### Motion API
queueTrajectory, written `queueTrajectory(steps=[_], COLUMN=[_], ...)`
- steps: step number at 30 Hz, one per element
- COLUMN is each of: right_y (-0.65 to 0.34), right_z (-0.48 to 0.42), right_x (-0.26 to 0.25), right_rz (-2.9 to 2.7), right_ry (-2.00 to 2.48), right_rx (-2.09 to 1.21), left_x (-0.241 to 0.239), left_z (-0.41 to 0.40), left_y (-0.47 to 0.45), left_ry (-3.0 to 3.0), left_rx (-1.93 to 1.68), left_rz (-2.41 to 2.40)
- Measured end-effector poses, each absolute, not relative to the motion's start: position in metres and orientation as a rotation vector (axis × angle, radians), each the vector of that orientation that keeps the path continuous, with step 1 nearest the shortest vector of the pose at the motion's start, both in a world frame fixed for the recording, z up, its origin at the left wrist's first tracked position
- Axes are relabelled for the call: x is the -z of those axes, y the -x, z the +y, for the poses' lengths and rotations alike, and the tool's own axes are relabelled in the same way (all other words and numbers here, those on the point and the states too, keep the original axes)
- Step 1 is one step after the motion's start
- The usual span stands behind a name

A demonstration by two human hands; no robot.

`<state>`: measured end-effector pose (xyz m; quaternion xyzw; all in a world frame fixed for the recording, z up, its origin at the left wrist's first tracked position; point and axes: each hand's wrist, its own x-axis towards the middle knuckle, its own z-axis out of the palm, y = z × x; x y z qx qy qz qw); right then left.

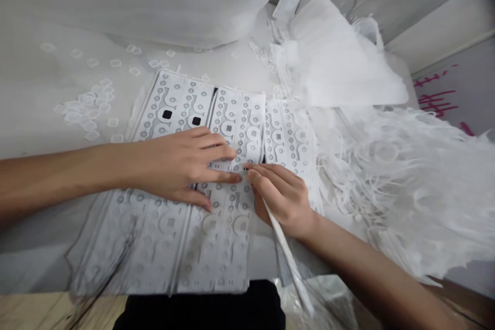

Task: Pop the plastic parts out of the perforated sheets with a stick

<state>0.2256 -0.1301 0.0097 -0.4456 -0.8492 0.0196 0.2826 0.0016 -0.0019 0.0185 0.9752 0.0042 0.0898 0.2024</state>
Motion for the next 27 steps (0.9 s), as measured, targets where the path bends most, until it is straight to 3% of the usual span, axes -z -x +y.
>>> queueTrajectory(steps=[11, 20, 27], right_y=[-0.233, -0.241, -0.247], right_z=[-0.116, -0.118, -0.115], right_x=[-0.009, -0.022, -0.023], right_rz=[-2.078, -1.813, -1.790], right_ry=[1.373, 1.465, 1.521], right_rx=[-0.006, -0.503, -0.546], left_x=[-0.018, -0.020, -0.021], left_z=[-0.001, 0.022, 0.019], left_y=[-0.001, 0.000, -0.001], left_ry=[-2.646, -2.291, -2.314], left_rx=[-0.235, -0.151, -0.151], left_rz=[0.024, 0.200, 0.158])
